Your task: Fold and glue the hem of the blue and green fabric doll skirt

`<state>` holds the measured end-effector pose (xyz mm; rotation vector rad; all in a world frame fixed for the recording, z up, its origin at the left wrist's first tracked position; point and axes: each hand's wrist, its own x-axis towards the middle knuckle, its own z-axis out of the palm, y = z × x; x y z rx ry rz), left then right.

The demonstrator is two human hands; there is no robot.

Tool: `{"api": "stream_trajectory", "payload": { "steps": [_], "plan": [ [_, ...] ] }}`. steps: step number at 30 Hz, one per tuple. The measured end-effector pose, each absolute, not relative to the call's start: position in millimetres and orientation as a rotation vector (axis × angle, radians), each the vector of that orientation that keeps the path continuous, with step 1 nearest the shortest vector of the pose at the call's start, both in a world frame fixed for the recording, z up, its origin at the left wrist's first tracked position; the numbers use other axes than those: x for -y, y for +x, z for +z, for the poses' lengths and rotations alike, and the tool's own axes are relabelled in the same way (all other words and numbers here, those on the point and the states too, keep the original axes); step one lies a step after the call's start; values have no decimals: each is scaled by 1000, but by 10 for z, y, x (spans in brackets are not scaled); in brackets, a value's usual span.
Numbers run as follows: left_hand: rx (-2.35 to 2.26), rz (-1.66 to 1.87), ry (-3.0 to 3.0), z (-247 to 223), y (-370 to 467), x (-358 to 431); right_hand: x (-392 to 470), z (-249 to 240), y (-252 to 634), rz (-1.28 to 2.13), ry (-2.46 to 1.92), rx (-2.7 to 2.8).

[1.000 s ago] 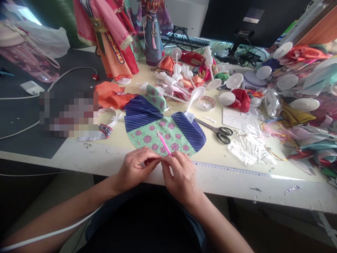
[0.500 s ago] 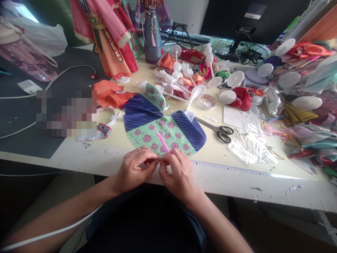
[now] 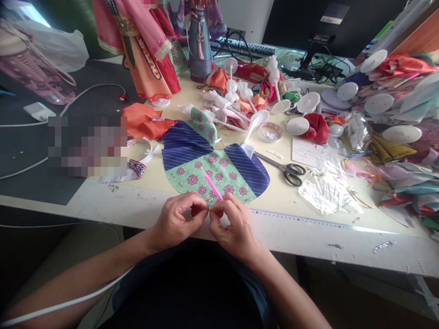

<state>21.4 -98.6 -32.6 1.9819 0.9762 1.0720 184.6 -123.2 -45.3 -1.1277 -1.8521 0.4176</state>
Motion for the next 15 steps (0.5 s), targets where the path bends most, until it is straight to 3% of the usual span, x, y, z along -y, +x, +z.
{"api": "stream_trajectory", "payload": {
  "steps": [9,15],
  "plan": [
    [-1166,1151,1653,-358,143,867,1297,-389,1869,677,-1048,1702],
    [-978,1104,1336,-354,157,891,1268,-419,1879,750,-1228,1510]
  ]
}}
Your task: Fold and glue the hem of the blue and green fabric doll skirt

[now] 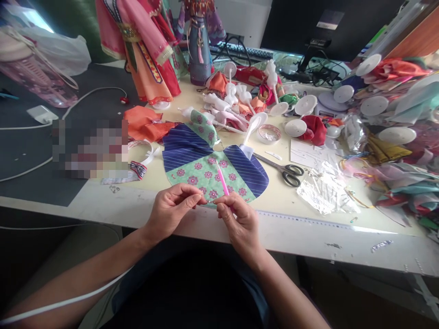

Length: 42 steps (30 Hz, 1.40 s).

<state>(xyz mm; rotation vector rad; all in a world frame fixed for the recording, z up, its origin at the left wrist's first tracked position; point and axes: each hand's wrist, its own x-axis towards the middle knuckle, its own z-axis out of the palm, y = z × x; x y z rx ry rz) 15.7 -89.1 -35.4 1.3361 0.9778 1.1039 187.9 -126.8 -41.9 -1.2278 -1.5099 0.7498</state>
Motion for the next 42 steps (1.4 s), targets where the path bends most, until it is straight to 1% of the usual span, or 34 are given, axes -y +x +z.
{"api": "stream_trajectory", "payload": {
  "steps": [7,12,17,21,33,37,42],
  "plan": [
    [-966,1031,1175,-414,216,937,1262,-420,1861,752,-1212,1554],
    [-964,1038,943,-408,251,931,1292,-426,1806,542,-1201,1722],
    [-1008,1060,844,-319,255,910,1318,-498,1773,294,-1152,1871],
    [-966,1050,753,-267,250,922,1317,-521,1769,177,-1128,1927],
    [-983,1006,748,-179,216,928,1263,-460,1736,-310,-1077,2120],
    [-974,1018,762,-194,214,926,1266,-463,1725,-369,-1127,2149],
    [-993,1019,761,-206,222,919,1267,-474,1710,-351,-1153,2144]
  ]
}}
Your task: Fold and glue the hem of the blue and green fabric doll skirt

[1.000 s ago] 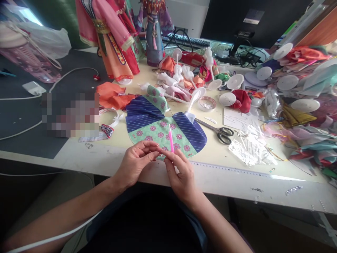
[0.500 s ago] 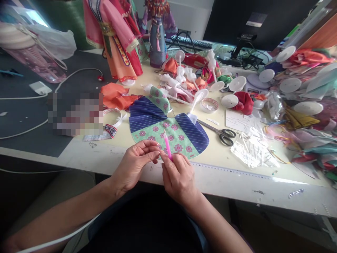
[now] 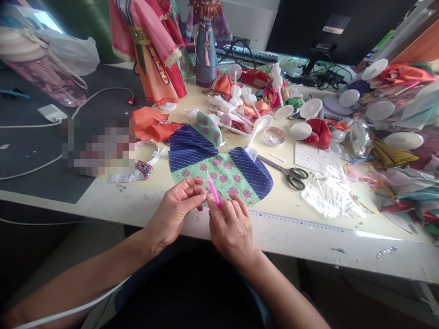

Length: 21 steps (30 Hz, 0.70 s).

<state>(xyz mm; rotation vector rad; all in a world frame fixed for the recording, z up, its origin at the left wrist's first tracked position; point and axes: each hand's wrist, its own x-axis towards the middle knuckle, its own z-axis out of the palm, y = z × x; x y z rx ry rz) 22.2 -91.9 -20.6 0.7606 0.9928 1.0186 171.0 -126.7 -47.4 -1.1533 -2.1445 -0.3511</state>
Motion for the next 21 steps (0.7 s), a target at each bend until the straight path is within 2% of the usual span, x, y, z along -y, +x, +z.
{"api": "stream_trajectory", "payload": {
  "steps": [9,16,21],
  "plan": [
    [-1006,1029,712,-219,213,916,1262,-493,1732,-258,-1207,2106],
    [-1013,1037,691,-260,205,882,1273,-516,1768,23,-1171,1979],
    [-1026,1058,725,-264,197,875,1281,-518,1813,77,-1063,1911]
  ]
}}
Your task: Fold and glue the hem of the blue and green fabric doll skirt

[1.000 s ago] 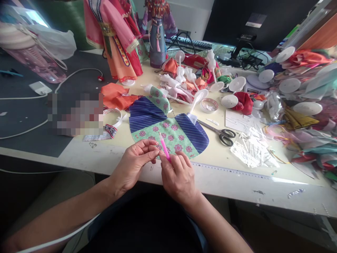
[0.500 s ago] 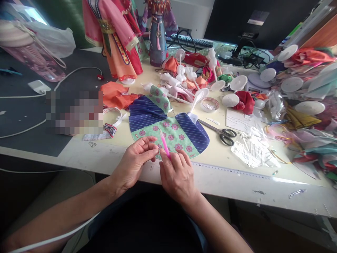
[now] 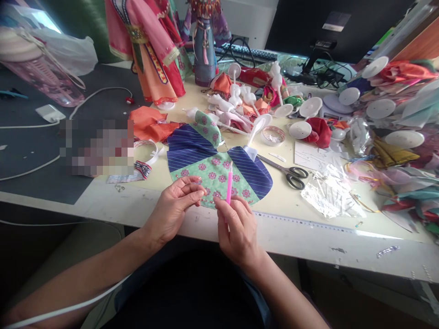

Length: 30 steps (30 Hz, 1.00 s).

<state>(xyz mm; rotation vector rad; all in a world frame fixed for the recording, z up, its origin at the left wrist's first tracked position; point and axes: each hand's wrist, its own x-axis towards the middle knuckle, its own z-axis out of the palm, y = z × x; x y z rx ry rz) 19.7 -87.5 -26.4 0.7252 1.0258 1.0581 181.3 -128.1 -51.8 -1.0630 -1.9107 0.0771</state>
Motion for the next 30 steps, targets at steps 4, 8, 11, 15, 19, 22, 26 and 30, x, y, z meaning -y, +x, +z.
{"api": "stream_trajectory", "payload": {
  "steps": [4,8,11,15,19,22,26,30],
  "plan": [
    [-1048,1091,768,-281,194,859,1313,-479,1843,124,-933,1910],
    [-1063,1134,789,-321,197,830,1340,-438,1852,134,-897,1902],
    [-1054,1164,806,-350,201,817,1339,-410,1868,143,-876,1919],
    [-1062,1184,837,-382,207,814,1329,-400,1901,129,-826,1948],
    [-1041,1191,857,-406,209,817,1336,-429,1916,123,-812,1925],
    [-1038,1187,870,-414,206,821,1341,-440,1913,119,-810,1937],
    [-1034,1183,876,-421,202,823,1332,-432,1900,106,-821,1943],
    [-1037,1178,877,-426,202,823,1328,-420,1891,109,-834,1947]
  ]
}}
